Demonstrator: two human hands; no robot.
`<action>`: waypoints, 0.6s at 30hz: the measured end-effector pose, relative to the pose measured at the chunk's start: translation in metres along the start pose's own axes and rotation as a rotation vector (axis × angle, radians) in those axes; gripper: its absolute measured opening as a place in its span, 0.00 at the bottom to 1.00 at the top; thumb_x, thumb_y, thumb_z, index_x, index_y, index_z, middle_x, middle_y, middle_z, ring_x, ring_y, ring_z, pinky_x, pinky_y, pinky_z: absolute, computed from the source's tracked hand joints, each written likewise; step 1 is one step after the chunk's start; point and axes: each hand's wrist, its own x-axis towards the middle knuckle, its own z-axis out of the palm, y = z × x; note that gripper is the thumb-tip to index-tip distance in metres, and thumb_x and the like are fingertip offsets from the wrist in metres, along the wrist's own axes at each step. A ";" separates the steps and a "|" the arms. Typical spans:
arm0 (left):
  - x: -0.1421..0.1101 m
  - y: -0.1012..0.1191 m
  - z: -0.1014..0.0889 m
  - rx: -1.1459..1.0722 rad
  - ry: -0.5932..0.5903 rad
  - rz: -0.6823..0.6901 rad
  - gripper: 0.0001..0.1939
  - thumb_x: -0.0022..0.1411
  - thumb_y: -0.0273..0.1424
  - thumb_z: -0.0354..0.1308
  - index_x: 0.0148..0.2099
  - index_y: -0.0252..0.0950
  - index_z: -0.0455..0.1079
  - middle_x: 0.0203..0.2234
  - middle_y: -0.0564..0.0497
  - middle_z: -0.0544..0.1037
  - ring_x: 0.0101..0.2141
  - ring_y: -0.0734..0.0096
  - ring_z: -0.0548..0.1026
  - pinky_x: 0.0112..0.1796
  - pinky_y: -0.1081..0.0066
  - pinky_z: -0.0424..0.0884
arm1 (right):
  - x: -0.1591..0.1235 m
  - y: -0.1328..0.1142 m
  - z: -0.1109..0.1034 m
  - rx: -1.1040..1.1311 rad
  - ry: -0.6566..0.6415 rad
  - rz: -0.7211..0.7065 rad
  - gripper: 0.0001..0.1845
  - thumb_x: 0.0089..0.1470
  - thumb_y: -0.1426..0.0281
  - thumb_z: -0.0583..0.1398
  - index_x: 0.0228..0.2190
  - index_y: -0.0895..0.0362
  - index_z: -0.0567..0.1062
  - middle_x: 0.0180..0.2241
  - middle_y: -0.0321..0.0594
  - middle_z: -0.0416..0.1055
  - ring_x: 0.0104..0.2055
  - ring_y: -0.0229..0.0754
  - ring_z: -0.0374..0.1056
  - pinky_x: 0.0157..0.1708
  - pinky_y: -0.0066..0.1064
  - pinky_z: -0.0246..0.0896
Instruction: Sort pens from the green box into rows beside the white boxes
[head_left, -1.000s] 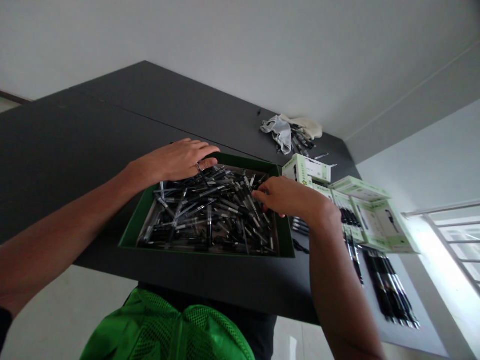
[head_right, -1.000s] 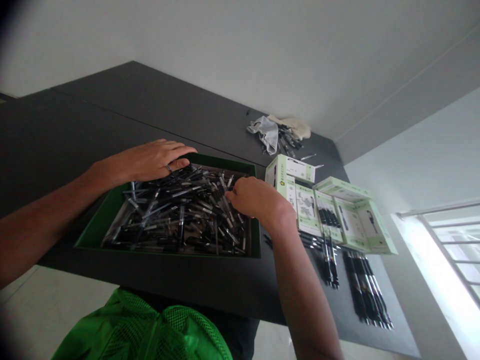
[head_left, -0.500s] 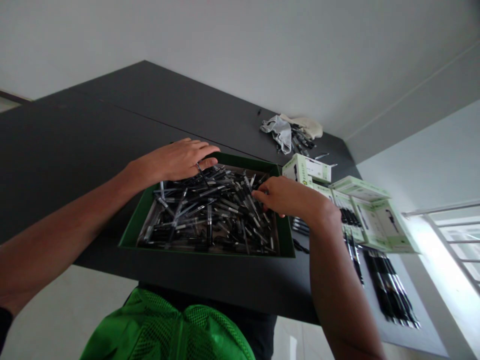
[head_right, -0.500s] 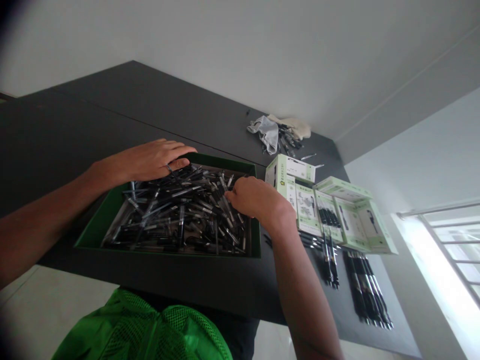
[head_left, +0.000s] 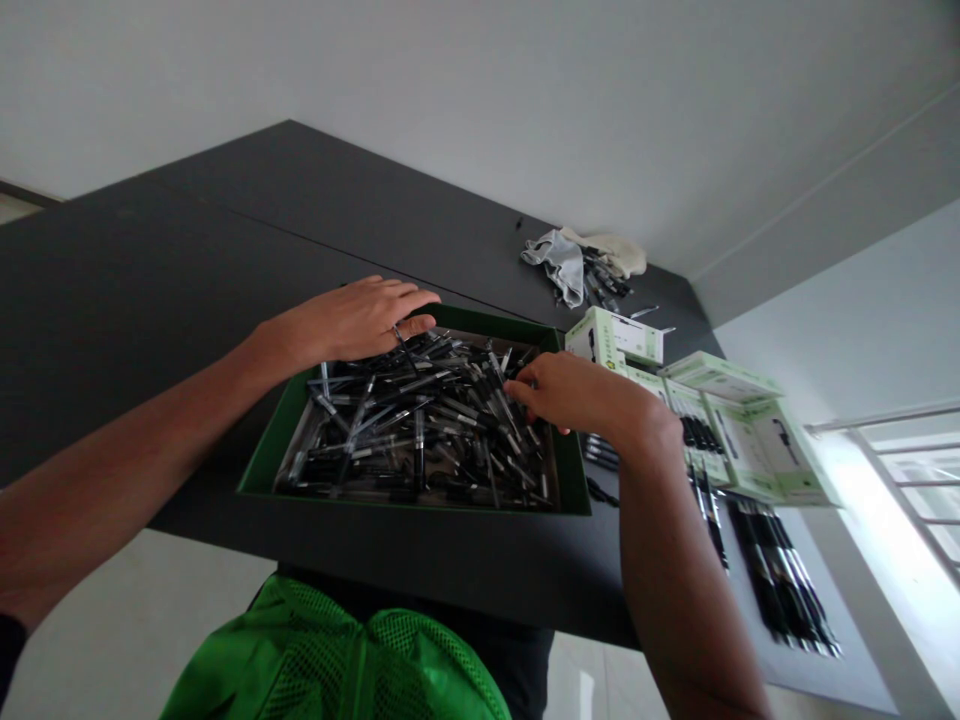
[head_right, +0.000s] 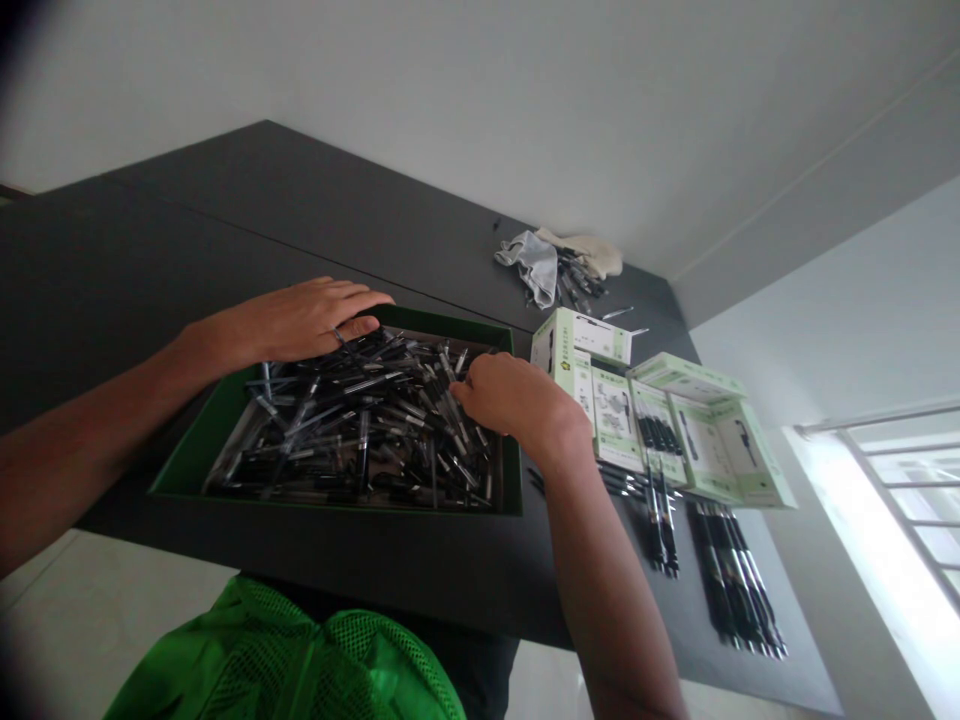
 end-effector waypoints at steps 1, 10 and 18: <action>0.000 0.000 0.000 0.001 0.003 0.004 0.40 0.79 0.55 0.29 0.72 0.36 0.65 0.63 0.38 0.76 0.60 0.47 0.75 0.61 0.53 0.65 | 0.000 0.000 0.000 -0.002 -0.001 0.002 0.26 0.73 0.59 0.52 0.45 0.62 0.85 0.33 0.52 0.84 0.36 0.49 0.82 0.40 0.32 0.70; 0.000 -0.001 0.000 -0.007 0.008 0.001 0.38 0.79 0.55 0.30 0.72 0.38 0.65 0.63 0.39 0.77 0.60 0.49 0.76 0.61 0.55 0.66 | 0.001 0.000 0.000 -0.003 -0.012 0.004 0.27 0.74 0.59 0.51 0.44 0.63 0.85 0.30 0.51 0.83 0.34 0.49 0.81 0.37 0.32 0.70; 0.000 0.000 0.000 -0.010 0.006 -0.005 0.40 0.78 0.56 0.30 0.71 0.38 0.66 0.62 0.39 0.78 0.59 0.48 0.76 0.60 0.54 0.66 | 0.001 0.000 0.000 -0.002 -0.009 0.004 0.27 0.74 0.59 0.51 0.46 0.63 0.85 0.30 0.51 0.83 0.36 0.51 0.82 0.39 0.33 0.70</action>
